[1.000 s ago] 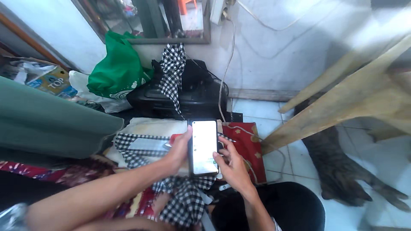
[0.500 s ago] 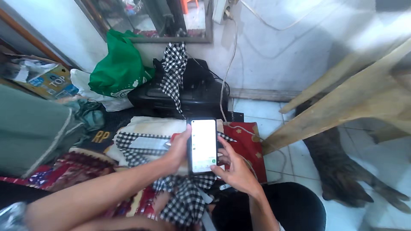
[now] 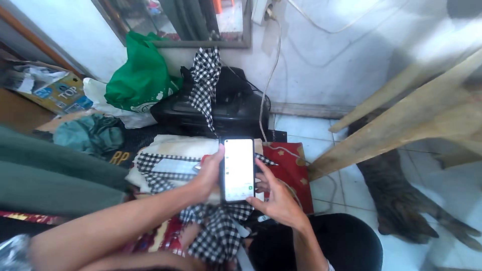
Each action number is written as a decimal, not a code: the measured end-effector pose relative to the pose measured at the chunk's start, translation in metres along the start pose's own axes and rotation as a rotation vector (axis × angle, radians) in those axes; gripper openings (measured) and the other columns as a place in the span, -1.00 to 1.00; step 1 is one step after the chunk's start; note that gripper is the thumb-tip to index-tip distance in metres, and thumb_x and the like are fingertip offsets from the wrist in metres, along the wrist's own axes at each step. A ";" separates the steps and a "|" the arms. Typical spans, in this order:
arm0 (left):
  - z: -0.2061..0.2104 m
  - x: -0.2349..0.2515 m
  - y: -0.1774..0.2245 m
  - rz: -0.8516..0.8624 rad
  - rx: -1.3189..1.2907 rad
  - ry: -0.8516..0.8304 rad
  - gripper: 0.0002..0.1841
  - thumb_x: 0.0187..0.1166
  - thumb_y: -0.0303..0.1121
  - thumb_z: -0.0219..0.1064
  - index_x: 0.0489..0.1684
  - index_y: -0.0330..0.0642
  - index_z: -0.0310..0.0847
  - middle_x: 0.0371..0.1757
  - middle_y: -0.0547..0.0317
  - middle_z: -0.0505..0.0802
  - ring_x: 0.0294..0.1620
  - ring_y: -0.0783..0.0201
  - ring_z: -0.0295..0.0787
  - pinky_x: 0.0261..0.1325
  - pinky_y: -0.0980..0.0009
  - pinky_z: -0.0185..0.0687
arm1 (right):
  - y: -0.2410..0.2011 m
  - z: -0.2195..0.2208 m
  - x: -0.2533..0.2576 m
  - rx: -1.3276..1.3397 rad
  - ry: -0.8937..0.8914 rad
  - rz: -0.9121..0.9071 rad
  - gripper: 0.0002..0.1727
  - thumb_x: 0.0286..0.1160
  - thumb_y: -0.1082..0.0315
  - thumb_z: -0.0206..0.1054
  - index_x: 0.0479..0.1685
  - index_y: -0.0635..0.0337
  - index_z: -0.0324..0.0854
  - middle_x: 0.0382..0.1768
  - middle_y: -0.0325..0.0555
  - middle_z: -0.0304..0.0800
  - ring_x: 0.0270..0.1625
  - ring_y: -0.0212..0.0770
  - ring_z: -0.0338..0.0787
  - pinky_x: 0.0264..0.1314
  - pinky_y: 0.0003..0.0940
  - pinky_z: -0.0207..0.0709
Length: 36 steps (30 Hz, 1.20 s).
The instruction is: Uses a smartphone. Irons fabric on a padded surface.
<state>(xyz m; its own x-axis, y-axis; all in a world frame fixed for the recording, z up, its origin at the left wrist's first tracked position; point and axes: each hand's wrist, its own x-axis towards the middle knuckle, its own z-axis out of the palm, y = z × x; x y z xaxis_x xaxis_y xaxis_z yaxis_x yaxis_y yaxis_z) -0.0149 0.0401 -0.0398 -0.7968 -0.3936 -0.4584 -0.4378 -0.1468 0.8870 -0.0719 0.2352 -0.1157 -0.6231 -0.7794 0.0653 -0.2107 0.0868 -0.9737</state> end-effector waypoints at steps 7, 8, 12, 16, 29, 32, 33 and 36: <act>0.001 -0.001 0.001 -0.010 -0.002 0.014 -0.32 0.86 0.15 -0.36 0.39 -0.20 0.51 0.02 -0.03 0.87 0.02 0.14 0.87 0.07 0.18 0.78 | 0.001 0.000 0.000 -0.025 -0.004 0.007 0.11 0.32 0.32 0.55 0.91 0.20 -0.11 0.42 0.12 0.69 0.22 -0.24 0.84 0.28 -0.35 0.72; 0.001 -0.001 0.001 -0.011 0.001 0.014 -0.32 0.86 0.15 -0.36 0.39 -0.20 0.51 0.02 -0.03 0.87 0.02 0.14 0.87 0.07 0.18 0.78 | 0.001 0.000 0.000 -0.027 -0.005 0.008 0.12 0.31 0.31 0.55 0.91 0.20 -0.11 0.42 0.13 0.68 0.22 -0.24 0.84 0.28 -0.35 0.72; 0.001 0.000 0.001 -0.014 -0.007 0.018 -0.32 0.86 0.15 -0.35 0.38 -0.19 0.51 0.02 -0.03 0.87 0.02 0.14 0.87 0.08 0.18 0.78 | 0.001 0.000 0.001 -0.020 -0.006 0.006 0.12 0.31 0.33 0.55 0.91 0.21 -0.11 0.42 0.12 0.69 0.20 -0.25 0.85 0.28 -0.36 0.72; 0.000 0.000 0.000 -0.012 0.003 0.014 -0.31 0.86 0.16 -0.36 0.40 -0.19 0.51 0.04 -0.04 0.87 0.05 0.14 0.86 0.10 0.18 0.78 | 0.001 0.001 0.000 -0.012 -0.005 -0.008 0.11 0.31 0.33 0.54 0.90 0.22 -0.11 0.40 0.11 0.71 0.18 -0.26 0.85 0.26 -0.37 0.73; 0.000 -0.001 0.001 -0.032 -0.023 0.020 -0.32 0.86 0.16 -0.35 0.36 -0.19 0.53 0.01 -0.02 0.88 0.01 0.15 0.88 0.06 0.20 0.79 | -0.001 0.002 0.001 -0.019 -0.008 0.009 0.11 0.31 0.33 0.53 0.91 0.22 -0.11 0.39 0.08 0.72 0.17 -0.28 0.85 0.24 -0.39 0.72; 0.000 -0.002 0.000 -0.033 -0.024 0.022 -0.32 0.86 0.16 -0.35 0.37 -0.19 0.52 0.03 -0.02 0.87 0.03 0.14 0.87 0.07 0.19 0.79 | -0.002 0.003 0.001 -0.011 -0.006 0.013 0.11 0.31 0.35 0.52 0.91 0.21 -0.12 0.39 0.07 0.72 0.17 -0.28 0.85 0.25 -0.40 0.72; 0.000 -0.002 0.000 -0.032 -0.023 0.020 -0.32 0.86 0.16 -0.35 0.38 -0.19 0.52 0.03 -0.03 0.87 0.04 0.14 0.87 0.08 0.18 0.79 | -0.001 0.003 0.001 -0.009 -0.004 0.011 0.11 0.31 0.35 0.52 0.91 0.21 -0.12 0.39 0.07 0.72 0.17 -0.28 0.85 0.24 -0.39 0.72; 0.000 -0.001 0.000 -0.024 -0.013 0.014 -0.31 0.86 0.15 -0.37 0.41 -0.18 0.51 0.06 -0.03 0.86 0.06 0.15 0.86 0.10 0.18 0.77 | 0.001 0.003 0.002 -0.011 -0.001 -0.003 0.11 0.32 0.33 0.53 0.90 0.24 -0.12 0.38 0.11 0.72 0.20 -0.24 0.85 0.27 -0.35 0.72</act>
<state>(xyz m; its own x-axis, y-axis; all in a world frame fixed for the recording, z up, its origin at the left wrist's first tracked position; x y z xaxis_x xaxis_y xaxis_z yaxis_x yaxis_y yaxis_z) -0.0139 0.0405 -0.0391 -0.7801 -0.4021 -0.4793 -0.4517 -0.1681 0.8762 -0.0712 0.2321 -0.1171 -0.6217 -0.7803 0.0681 -0.2211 0.0914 -0.9709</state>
